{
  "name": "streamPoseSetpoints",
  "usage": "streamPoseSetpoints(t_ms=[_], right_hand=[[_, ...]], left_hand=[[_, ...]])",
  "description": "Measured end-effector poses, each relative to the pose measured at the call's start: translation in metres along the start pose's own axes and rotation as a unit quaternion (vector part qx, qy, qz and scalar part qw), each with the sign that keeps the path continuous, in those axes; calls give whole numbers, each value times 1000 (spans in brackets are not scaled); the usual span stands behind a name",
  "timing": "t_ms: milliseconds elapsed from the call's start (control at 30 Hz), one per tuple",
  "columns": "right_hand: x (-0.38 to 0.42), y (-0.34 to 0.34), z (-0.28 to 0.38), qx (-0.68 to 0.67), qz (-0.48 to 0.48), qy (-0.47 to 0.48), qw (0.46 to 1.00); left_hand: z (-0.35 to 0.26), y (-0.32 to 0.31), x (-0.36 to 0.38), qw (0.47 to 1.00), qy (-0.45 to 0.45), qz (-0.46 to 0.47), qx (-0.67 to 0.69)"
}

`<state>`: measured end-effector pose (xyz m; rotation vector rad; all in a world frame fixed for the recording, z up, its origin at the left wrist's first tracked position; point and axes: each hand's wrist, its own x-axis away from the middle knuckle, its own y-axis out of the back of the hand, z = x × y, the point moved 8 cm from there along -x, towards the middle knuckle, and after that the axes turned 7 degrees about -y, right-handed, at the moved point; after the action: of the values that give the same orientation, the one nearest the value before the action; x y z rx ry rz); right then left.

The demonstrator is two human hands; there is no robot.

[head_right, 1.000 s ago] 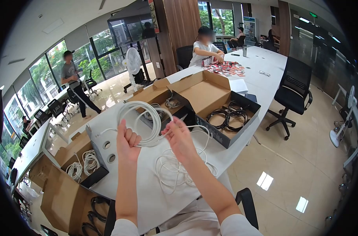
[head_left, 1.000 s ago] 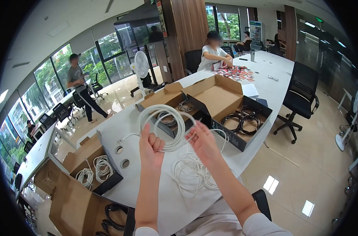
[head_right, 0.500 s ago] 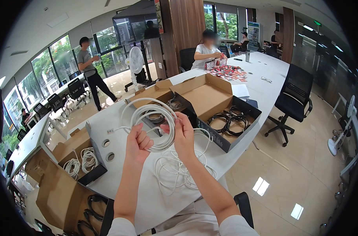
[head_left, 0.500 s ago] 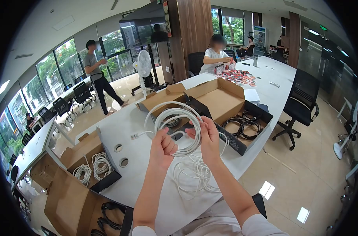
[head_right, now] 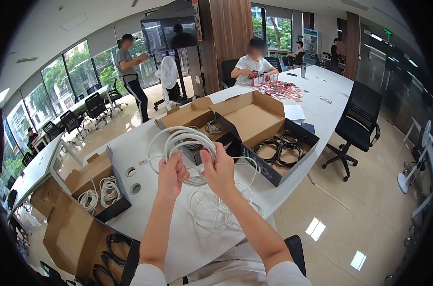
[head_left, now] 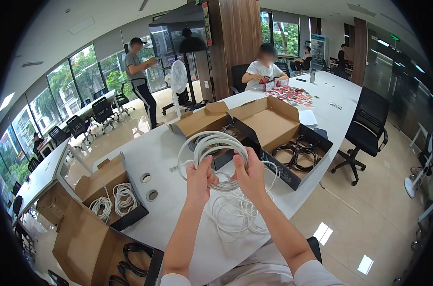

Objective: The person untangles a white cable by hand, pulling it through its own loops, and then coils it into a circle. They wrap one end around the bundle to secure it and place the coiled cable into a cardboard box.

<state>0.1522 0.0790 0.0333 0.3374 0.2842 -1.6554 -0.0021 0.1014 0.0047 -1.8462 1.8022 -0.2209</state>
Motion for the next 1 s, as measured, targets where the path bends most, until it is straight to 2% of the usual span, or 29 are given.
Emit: streamPoseSetpoints(t_ms=[67, 133, 200, 267, 367, 467, 567, 667, 767, 867, 967, 1000], right_hand=[[-5, 7, -6, 81, -64, 61, 993], [-4, 11, 0, 151, -107, 116, 976], [-2, 13, 10, 211, -130, 164, 955], [-3, 14, 8, 251, -138, 176, 942], [-10, 17, -4, 267, -146, 165, 938], [-13, 25, -4, 226, -154, 179, 945], [-16, 28, 3, 206, -150, 199, 946], [-17, 29, 12, 217, -141, 194, 946], [-18, 29, 18, 234, -130, 184, 946], [-16, 28, 22, 245, -109, 171, 948], [-14, 27, 26, 239, -87, 182, 950], [-13, 26, 27, 235, -80, 190, 950]], left_hand=[[6, 7, -6, 997, -41, 6, -67], [-7, 9, -7, 948, -98, 14, -304], [-17, 10, -5, 847, -162, -9, -507], [-20, 7, 3, 706, -233, -59, -667], [-16, 5, 1, 676, -161, -29, -718], [-34, -13, 10, 670, -137, -12, -729], [-56, -26, 25, 660, -337, -72, -667], [-67, -35, 36, 644, -381, -97, -657], [-70, -38, 51, 584, -475, -166, -637], [-73, -37, 51, 588, -578, -129, -550], [-76, -35, 33, 696, -542, -42, -469], [-70, -31, 24, 754, -487, -12, -441]])
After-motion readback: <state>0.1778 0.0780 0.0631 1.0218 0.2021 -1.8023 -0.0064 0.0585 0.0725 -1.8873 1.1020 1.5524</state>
